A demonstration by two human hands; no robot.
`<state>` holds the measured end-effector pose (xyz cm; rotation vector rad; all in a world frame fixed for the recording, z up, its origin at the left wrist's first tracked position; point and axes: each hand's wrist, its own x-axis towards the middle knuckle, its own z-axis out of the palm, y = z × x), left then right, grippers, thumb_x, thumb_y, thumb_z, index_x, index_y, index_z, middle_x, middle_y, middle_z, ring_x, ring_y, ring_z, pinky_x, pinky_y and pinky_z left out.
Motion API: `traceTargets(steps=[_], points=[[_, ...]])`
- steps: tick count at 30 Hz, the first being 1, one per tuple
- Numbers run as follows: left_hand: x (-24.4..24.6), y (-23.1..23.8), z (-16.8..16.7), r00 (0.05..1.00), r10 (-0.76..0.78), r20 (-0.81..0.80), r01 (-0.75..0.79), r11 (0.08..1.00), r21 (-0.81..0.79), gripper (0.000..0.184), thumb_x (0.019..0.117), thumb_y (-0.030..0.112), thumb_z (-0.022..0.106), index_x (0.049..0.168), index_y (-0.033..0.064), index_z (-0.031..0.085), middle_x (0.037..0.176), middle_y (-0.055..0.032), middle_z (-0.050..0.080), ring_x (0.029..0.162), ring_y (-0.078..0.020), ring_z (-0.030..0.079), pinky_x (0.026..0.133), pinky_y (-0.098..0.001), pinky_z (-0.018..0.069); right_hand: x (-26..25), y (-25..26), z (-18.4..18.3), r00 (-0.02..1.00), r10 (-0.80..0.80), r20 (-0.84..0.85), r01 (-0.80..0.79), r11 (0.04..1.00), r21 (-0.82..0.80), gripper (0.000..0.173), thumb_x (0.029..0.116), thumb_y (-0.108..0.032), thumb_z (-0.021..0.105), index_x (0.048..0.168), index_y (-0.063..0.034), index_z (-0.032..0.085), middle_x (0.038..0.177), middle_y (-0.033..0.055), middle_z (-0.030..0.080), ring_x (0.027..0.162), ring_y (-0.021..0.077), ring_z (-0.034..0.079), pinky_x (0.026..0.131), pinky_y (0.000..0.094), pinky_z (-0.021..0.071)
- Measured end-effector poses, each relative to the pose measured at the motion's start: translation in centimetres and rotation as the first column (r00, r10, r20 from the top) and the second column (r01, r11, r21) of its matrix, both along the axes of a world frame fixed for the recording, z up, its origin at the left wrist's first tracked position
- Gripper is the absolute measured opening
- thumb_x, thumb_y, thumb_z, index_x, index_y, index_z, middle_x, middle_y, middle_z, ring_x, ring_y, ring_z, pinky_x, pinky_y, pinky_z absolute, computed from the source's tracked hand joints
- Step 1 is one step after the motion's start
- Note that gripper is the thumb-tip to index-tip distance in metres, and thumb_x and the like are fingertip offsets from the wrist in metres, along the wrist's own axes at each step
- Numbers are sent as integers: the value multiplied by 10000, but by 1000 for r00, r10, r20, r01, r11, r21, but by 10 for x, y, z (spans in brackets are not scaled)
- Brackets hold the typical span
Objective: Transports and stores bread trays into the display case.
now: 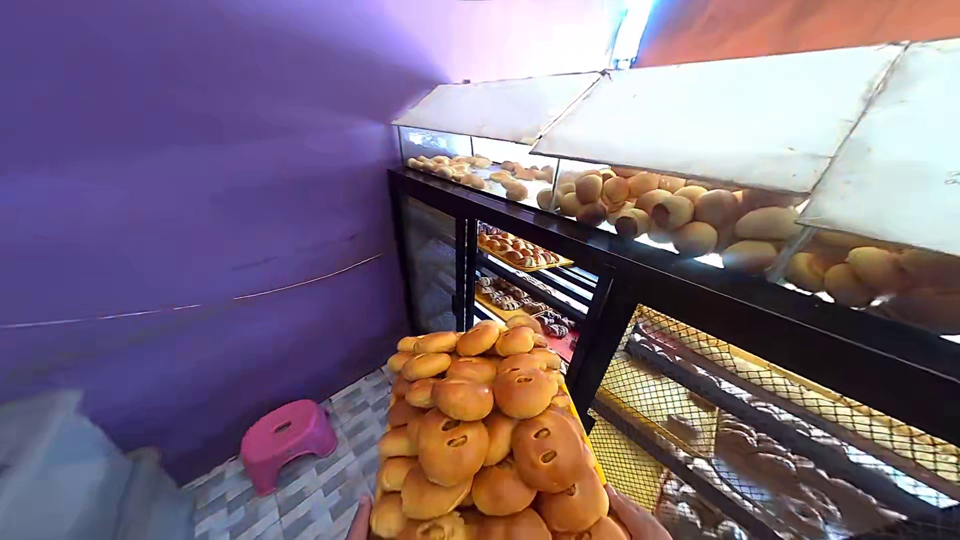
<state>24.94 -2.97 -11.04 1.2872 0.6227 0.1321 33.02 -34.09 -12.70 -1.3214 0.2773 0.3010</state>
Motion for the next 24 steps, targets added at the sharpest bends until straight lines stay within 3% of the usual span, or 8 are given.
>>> traceTargets(steps=[5, 7, 10, 14, 20, 24], points=[[127, 64, 17, 977, -183, -109, 186, 982, 16, 611, 1134, 393, 144, 1315, -28, 549, 1137, -138, 677, 1026, -158, 664, 918, -386, 547, 55, 60, -6, 980, -199, 13, 198, 978, 59, 401, 1117, -197, 238, 1054, -71, 613, 851, 6, 718, 827, 92, 711, 794, 315, 605], [177, 90, 1, 966, -249, -70, 250, 968, 17, 647, 1126, 417, 145, 1317, -44, 557, 1140, -169, 684, 1053, -197, 673, 954, -431, 548, 76, 82, -9, 962, -273, 12, 271, 959, 78, 401, 1118, -205, 232, 1058, -73, 606, 857, 5, 711, 835, 92, 706, 801, 315, 601], [242, 107, 4, 934, -336, -124, 344, 937, 56, 653, 1127, 425, 156, 1262, -35, 600, 1094, -153, 704, 1028, -190, 686, 935, -428, 556, 104, 103, -23, 925, -379, 30, 376, 923, 81, 388, 1119, -181, 226, 1085, -51, 591, 887, 5, 705, 852, 80, 700, 818, 303, 597], [323, 115, 5, 856, -502, -123, 512, 856, 69, 650, 1124, 433, 155, 1344, -16, 570, 1201, -171, 683, 1118, -216, 667, 994, -445, 535, 135, 118, -40, 864, -499, 71, 490, 865, 112, 395, 1122, -195, 222, 1098, -59, 592, 916, -3, 718, 878, 71, 710, 837, 298, 605], [428, 103, 6, 761, -637, -119, 646, 760, 66, 634, 1124, 439, 193, 1283, -8, 613, 1148, -156, 709, 1084, -217, 688, 969, -435, 557, 185, 131, -44, 772, -630, 82, 616, 774, 148, 408, 1119, -209, 222, 1061, -83, 605, 914, -7, 723, 888, 77, 711, 840, 300, 603], [481, 94, 14, 710, -692, -126, 702, 708, 68, 605, 1130, 415, 204, 1235, 3, 635, 1087, -131, 719, 1020, -191, 700, 923, -402, 572, 215, 153, -21, 680, -732, 35, 719, 676, 161, 429, 1124, -221, 191, 1038, -100, 593, 838, -35, 719, 833, 51, 708, 822, 286, 605]])
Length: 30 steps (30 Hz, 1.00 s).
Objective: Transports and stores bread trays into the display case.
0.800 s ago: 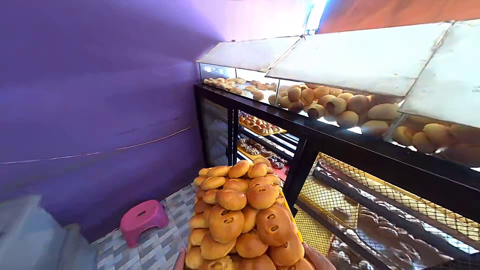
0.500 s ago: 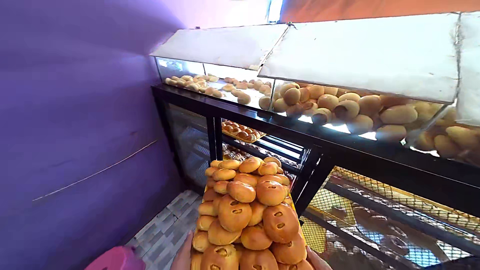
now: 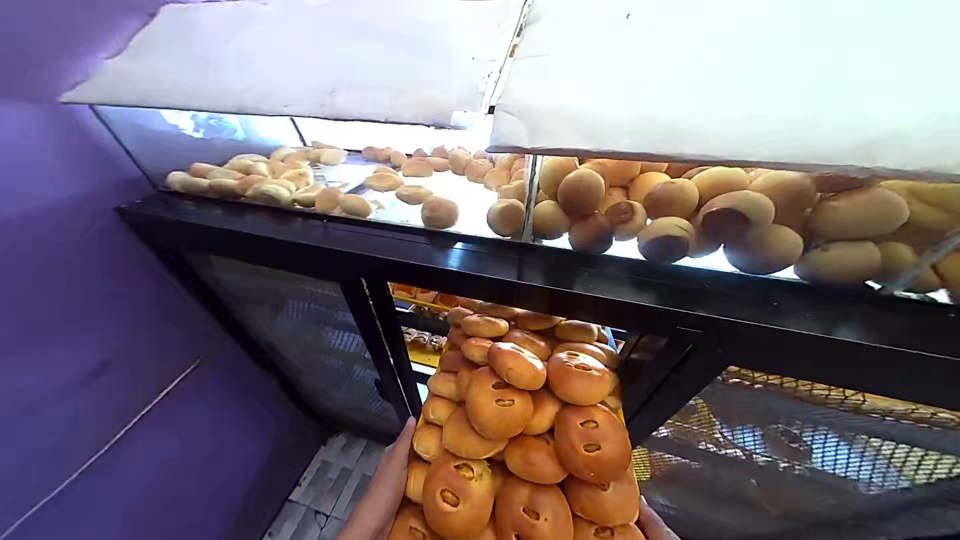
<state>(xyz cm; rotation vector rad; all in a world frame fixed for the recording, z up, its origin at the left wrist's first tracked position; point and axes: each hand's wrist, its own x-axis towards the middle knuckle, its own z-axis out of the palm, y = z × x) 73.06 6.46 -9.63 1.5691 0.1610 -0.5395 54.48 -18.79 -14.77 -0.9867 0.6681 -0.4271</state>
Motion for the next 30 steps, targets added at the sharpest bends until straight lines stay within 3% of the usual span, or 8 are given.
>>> traceTargets(steps=[7, 17, 21, 23, 25, 28, 29, 30], points=[[88, -18, 8, 988, -152, -27, 151, 988, -19, 593, 1131, 416, 213, 1202, 13, 642, 1027, -121, 723, 957, -187, 711, 864, -385, 585, 47, 10, -1, 990, -145, -2, 144, 988, 51, 429, 1129, -211, 192, 1101, -47, 588, 910, 35, 723, 867, 102, 715, 814, 313, 609], [197, -69, 18, 904, -404, -142, 406, 914, -13, 633, 1124, 471, 197, 1316, 9, 584, 1160, -180, 675, 1058, -258, 670, 927, -457, 544, 114, 10, 27, 906, -397, -146, 404, 915, 18, 381, 1130, -241, 306, 1022, -53, 620, 819, 49, 703, 770, 130, 709, 706, 337, 610], [217, -89, 25, 869, -468, -158, 466, 883, -52, 525, 1142, 340, 193, 1227, 7, 589, 1021, -144, 667, 925, -220, 664, 841, -409, 554, 132, -4, 35, 887, -431, -166, 444, 895, 52, 367, 1122, -256, 368, 1030, -26, 639, 830, 96, 720, 758, 177, 722, 675, 376, 621], [226, -98, 23, 877, -443, -186, 438, 896, -72, 379, 1123, 260, 348, 1117, -1, 622, 903, -133, 676, 809, -208, 671, 756, -388, 573, 141, -12, 36, 879, -450, -160, 468, 878, 100, 366, 1119, -259, 376, 1045, -15, 638, 838, 120, 715, 752, 196, 717, 658, 387, 616], [241, -106, 19, 869, -443, -221, 433, 896, -94, 277, 1093, 185, 453, 1159, -35, 607, 942, -159, 672, 825, -225, 663, 764, -400, 565, 150, -19, 40, 869, -472, -148, 492, 859, 146, 352, 1117, -244, 373, 1043, -12, 627, 830, 125, 708, 737, 201, 712, 647, 384, 611], [270, -111, -7, 844, -507, -173, 474, 857, -201, 286, 1092, 97, 429, 1307, -60, 535, 1150, -194, 636, 1003, -239, 628, 899, -415, 534, 162, -30, 40, 851, -512, -119, 526, 821, 223, 330, 1109, -215, 390, 1016, 4, 620, 800, 141, 698, 710, 214, 704, 626, 389, 606], [270, -109, -2, 846, -509, -157, 476, 855, -205, 290, 1098, 84, 400, 1327, -55, 510, 1168, -185, 618, 1021, -226, 611, 911, -404, 521, 166, -34, 39, 845, -523, -111, 533, 809, 249, 325, 1106, -213, 392, 1022, 7, 616, 800, 145, 695, 709, 217, 703, 627, 392, 606], [268, -107, 1, 854, -497, -155, 456, 858, -235, 254, 1102, 95, 363, 1265, -23, 520, 1064, -139, 616, 935, -189, 609, 838, -375, 530, 169, -39, 36, 842, -530, -102, 536, 798, 275, 321, 1105, -219, 395, 1037, 8, 611, 812, 152, 695, 718, 223, 704, 634, 396, 608]])
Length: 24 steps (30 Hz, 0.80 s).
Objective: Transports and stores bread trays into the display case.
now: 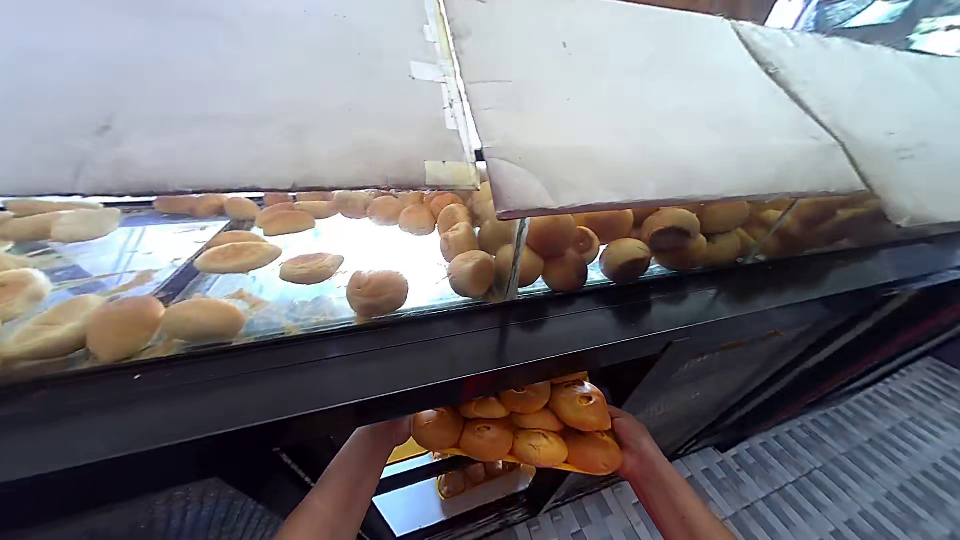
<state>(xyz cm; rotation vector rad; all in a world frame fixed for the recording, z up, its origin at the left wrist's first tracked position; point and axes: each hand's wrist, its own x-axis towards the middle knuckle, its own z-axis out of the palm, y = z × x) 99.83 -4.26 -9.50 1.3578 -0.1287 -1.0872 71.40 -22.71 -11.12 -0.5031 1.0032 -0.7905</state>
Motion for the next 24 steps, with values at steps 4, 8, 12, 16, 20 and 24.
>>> traceTargets(steps=[4, 8, 12, 16, 20, 24], points=[[-27, 8, 7, 982, 35, -188, -44, 998, -42, 440, 1131, 297, 253, 1277, -19, 521, 1061, -231, 681, 881, -330, 710, 754, -468, 611, 8, -11, -13, 986, -59, 154, 54, 998, 37, 329, 1109, -251, 378, 1149, -1, 589, 926, 171, 693, 827, 249, 706, 721, 428, 607], [-44, -7, 8, 961, 190, -202, -195, 981, -6, 423, 1133, 270, 256, 1285, -41, 500, 1063, -258, 665, 851, -344, 711, 728, -455, 616, 18, 12, -17, 910, -200, 364, 173, 979, 106, 437, 1114, -376, 287, 1206, -43, 555, 1013, 165, 679, 916, 268, 694, 777, 463, 594], [-44, -25, 2, 940, 259, -223, -277, 960, -52, 406, 1133, 273, 263, 1289, -30, 485, 1048, -242, 638, 852, -337, 685, 738, -472, 600, 37, 16, -20, 794, -303, 527, 225, 952, 209, 560, 1087, -531, 227, 1260, -90, 525, 1093, 168, 664, 974, 304, 685, 787, 506, 582], [-41, -39, -2, 938, 281, -205, -296, 954, -47, 375, 1129, 255, 304, 1314, -24, 473, 1082, -235, 615, 876, -319, 664, 750, -455, 585, 54, 13, -18, 724, -372, 581, 277, 928, 248, 572, 1084, -547, 190, 1310, -113, 488, 1146, 141, 641, 1045, 284, 664, 833, 492, 563], [-41, -46, -4, 926, 321, -199, -340, 938, -69, 369, 1127, 231, 328, 1372, -18, 446, 1192, -252, 583, 987, -341, 636, 815, -489, 567, 68, 14, -1, 707, -447, 548, 306, 892, 333, 621, 1053, -613, 218, 1365, -128, 450, 1227, 144, 596, 1115, 296, 619, 884, 526, 529], [-54, -50, 25, 936, 312, -162, -321, 946, -35, 390, 1135, 174, 293, 1460, -28, 371, 1362, -271, 507, 1162, -339, 584, 938, -465, 529, 76, 11, 4, 683, -477, 553, 321, 876, 360, 677, 1041, -654, 221, 1399, -119, 431, 1266, 132, 589, 1166, 273, 603, 951, 505, 513]])
